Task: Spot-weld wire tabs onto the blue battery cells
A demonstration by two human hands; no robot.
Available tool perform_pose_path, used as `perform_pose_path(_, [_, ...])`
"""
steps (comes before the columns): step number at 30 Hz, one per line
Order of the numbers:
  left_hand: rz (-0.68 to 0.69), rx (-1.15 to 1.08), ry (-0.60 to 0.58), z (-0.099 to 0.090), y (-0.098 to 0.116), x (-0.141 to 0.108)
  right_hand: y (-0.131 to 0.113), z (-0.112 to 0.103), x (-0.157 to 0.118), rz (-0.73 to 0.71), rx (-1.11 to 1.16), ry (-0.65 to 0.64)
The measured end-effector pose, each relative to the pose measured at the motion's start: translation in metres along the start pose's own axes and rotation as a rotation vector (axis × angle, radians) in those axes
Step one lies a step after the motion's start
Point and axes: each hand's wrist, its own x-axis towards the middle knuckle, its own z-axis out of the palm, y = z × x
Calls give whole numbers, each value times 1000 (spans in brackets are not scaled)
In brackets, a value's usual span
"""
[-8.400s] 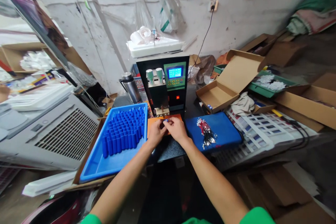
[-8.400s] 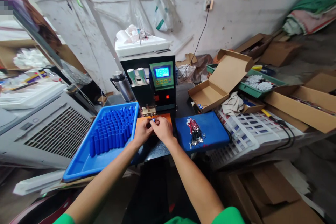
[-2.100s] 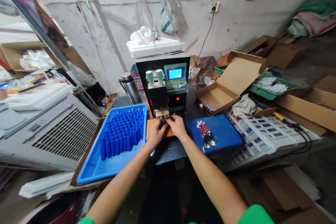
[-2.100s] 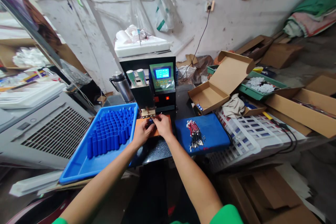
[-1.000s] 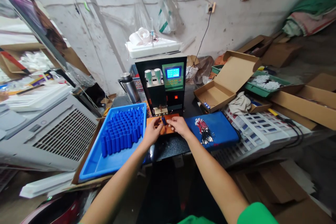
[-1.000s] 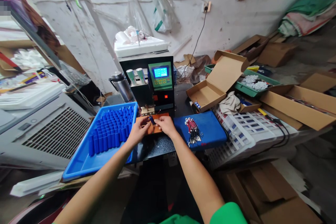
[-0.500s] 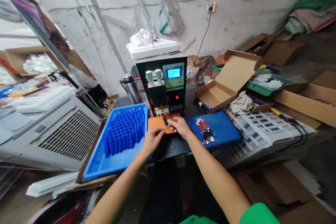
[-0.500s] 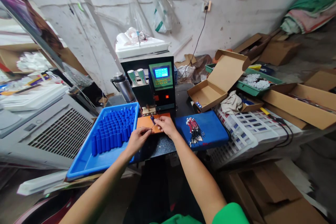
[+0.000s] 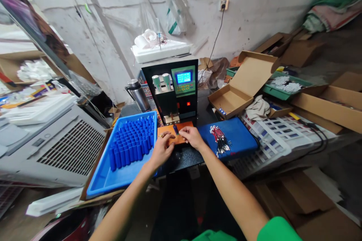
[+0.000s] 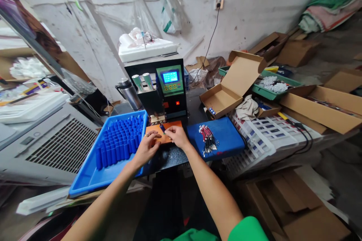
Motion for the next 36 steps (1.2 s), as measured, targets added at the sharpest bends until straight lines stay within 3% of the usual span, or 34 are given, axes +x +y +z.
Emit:
perform_pose_path(6, [107,16,-174,8,-8,15,-7,-3,0,82,286,61])
perform_pose_path(13, [73,-17,-148,17,-3,19,-6,-9,4,83,428,89])
perform_pose_path(16, [-9,-123,-129,16,-1,18,-4,-10,5,79,477,101])
perform_pose_path(21, [-160,-285,-100,12,0,29,-4,-10,6,88,476,114])
perform_pose_path(28, [-151,-240,-86,14,-6,45,-7,-7,5,96,444,139])
perform_pose_path(36, [-203,-325,-48,24,-14,44,-7,-2,6,74,319,176])
